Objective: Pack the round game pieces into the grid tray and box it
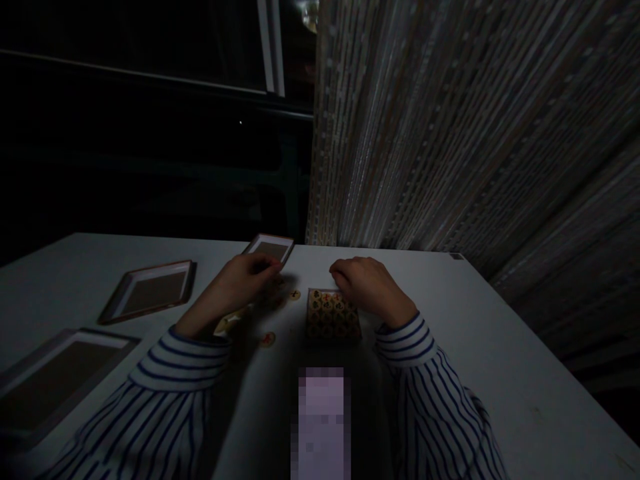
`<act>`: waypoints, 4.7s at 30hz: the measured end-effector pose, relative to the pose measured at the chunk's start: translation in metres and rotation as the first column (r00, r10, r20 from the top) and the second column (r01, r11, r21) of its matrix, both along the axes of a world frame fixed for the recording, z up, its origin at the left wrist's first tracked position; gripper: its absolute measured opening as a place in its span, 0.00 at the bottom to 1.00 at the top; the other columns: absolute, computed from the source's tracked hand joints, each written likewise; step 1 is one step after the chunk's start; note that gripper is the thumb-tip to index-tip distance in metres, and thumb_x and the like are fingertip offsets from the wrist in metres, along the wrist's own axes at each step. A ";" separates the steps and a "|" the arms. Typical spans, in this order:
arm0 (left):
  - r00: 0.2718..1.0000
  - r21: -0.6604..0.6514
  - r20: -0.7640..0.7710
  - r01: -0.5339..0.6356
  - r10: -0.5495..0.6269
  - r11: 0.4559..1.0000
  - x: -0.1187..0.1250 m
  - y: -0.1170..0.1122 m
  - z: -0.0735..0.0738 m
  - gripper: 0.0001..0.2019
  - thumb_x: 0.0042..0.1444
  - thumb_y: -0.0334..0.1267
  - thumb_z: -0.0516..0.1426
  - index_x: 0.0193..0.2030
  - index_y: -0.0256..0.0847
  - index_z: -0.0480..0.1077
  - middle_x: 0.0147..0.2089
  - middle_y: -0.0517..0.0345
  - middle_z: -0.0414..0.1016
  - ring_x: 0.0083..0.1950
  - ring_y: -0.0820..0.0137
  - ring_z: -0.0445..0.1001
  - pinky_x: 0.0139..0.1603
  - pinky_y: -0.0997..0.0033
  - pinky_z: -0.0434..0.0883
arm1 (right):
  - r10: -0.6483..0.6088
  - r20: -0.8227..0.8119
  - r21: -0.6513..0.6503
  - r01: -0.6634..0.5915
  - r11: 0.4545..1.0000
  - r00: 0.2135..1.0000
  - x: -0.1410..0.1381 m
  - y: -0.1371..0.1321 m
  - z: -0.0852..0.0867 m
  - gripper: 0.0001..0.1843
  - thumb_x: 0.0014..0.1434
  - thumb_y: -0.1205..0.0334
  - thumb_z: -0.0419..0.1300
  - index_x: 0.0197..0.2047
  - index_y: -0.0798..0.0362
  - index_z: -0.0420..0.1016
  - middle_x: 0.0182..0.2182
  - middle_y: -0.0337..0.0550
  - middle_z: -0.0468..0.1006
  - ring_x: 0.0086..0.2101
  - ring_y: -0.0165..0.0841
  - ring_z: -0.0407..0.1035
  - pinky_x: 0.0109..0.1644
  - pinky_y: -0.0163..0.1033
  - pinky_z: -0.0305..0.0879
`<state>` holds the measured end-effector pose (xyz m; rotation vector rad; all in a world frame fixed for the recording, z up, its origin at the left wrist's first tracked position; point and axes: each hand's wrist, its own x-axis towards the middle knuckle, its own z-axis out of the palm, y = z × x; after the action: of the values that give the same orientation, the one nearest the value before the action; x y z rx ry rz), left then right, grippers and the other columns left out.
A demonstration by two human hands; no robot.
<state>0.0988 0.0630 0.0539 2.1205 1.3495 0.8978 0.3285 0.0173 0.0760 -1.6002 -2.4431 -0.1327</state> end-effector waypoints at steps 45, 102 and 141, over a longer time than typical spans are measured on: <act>0.955 0.030 -0.292 0.053 -0.042 0.998 0.007 0.001 -0.021 0.14 0.56 0.38 0.47 0.43 0.39 0.71 0.43 0.50 0.75 0.44 0.64 0.72 0.43 0.69 0.65 | 0.003 0.069 -0.041 0.000 0.999 0.998 -0.016 0.019 0.000 0.18 0.61 0.57 0.46 0.47 0.53 0.72 0.42 0.46 0.76 0.42 0.36 0.69 0.45 0.38 0.59; 0.952 0.175 -0.302 0.100 -0.043 0.979 0.024 -0.001 -0.042 0.16 0.55 0.35 0.50 0.51 0.38 0.65 0.48 0.51 0.72 0.49 0.64 0.70 0.50 0.68 0.64 | 0.012 0.099 -0.094 -0.002 0.996 0.995 -0.017 0.019 -0.008 0.19 0.61 0.56 0.46 0.49 0.53 0.70 0.44 0.47 0.76 0.45 0.38 0.68 0.48 0.40 0.59; 0.984 0.348 -0.151 0.147 -0.099 0.926 0.033 -0.008 -0.030 0.15 0.53 0.34 0.54 0.49 0.39 0.63 0.45 0.54 0.71 0.47 0.66 0.70 0.47 0.65 0.68 | 0.009 0.056 -0.045 -0.006 0.999 0.998 -0.015 0.016 -0.005 0.15 0.60 0.59 0.47 0.39 0.53 0.73 0.35 0.45 0.78 0.36 0.34 0.70 0.38 0.35 0.57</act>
<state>0.1322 0.0553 0.0235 2.5506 1.1643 1.0317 0.3132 0.0329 0.0715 -1.6267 -2.5113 -0.1234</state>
